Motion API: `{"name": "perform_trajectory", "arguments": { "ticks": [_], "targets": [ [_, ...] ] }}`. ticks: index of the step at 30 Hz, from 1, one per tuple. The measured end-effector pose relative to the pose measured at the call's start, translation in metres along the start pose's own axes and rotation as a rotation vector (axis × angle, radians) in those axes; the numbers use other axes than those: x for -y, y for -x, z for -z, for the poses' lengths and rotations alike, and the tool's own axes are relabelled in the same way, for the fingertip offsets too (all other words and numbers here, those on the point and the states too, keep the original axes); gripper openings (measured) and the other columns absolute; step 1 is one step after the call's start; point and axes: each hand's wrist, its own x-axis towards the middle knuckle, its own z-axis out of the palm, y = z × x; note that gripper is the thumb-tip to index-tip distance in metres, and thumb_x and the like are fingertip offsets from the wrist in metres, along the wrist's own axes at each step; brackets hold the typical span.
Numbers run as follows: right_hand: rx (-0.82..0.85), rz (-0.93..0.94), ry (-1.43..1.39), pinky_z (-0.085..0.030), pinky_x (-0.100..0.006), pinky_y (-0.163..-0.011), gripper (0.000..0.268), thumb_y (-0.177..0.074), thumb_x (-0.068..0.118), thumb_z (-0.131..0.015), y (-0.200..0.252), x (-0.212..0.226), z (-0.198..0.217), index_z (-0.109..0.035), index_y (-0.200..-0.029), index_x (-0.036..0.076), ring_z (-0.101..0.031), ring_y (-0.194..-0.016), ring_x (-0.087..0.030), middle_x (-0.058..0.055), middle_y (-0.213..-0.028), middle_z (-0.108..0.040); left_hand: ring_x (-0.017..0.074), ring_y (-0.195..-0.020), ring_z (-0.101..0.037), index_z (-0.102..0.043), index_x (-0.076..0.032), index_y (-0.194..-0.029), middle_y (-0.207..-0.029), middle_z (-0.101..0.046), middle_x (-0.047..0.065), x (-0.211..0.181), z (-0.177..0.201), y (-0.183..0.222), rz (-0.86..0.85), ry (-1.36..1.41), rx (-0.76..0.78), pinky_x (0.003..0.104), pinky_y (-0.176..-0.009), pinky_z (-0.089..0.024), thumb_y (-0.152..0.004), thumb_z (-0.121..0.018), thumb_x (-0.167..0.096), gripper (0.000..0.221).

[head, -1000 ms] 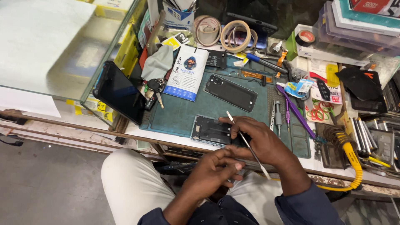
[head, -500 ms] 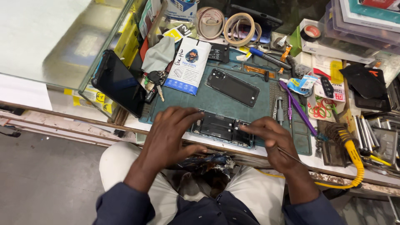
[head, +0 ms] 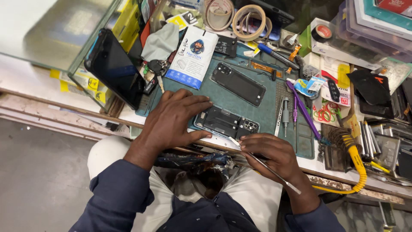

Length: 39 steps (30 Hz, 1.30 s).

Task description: The person uses a metal spudger to pry and separate the internal components of a disassembled smartphone. They carefully lift the motherboard and battery area, manipulating the device's internal frame and ribbon cables while seated at a cluttered workbench.

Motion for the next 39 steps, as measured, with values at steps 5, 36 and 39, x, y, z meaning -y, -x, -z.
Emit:
{"name": "perform_trajectory", "arguments": {
  "ticks": [5,36,39],
  "targets": [
    [0.016,0.044,0.007,-0.061,-0.038,-0.09,0.022,-0.078,0.002,-0.082,-0.003,-0.001,0.0,-0.074,-0.098,0.006,-0.077,-0.104,-0.028,-0.01,-0.105,-0.077,0.0243,-0.118,-0.057,-0.073,-0.011,-0.125,-0.133,-0.068,0.002,-0.004,0.0,0.001,0.055,-0.004,-0.001,0.042,-0.095,-0.038,-0.067,-0.083,-0.054,0.073],
    [0.239,-0.021,-0.099,-0.061,-0.036,-0.082,0.01,-0.08,0.006,-0.08,-0.031,-0.008,0.021,-0.074,-0.088,0.005,-0.079,-0.095,-0.026,-0.011,-0.1,-0.079,0.0221,-0.116,-0.058,-0.074,-0.013,-0.123,-0.133,-0.069,-0.001,-0.005,-0.004,-0.001,0.098,-0.035,0.01,0.041,-0.094,-0.038,-0.062,-0.086,-0.054,0.075],
    [0.234,-0.023,-0.097,-0.061,-0.036,-0.082,0.01,-0.08,0.005,-0.08,-0.03,-0.009,0.021,-0.075,-0.089,0.005,-0.078,-0.094,-0.026,-0.012,-0.1,-0.079,0.023,-0.115,-0.058,-0.074,-0.013,-0.124,-0.132,-0.069,0.0,-0.004,-0.004,-0.002,0.086,-0.041,-0.003,0.041,-0.095,-0.039,-0.062,-0.087,-0.054,0.075]
  ]
}}
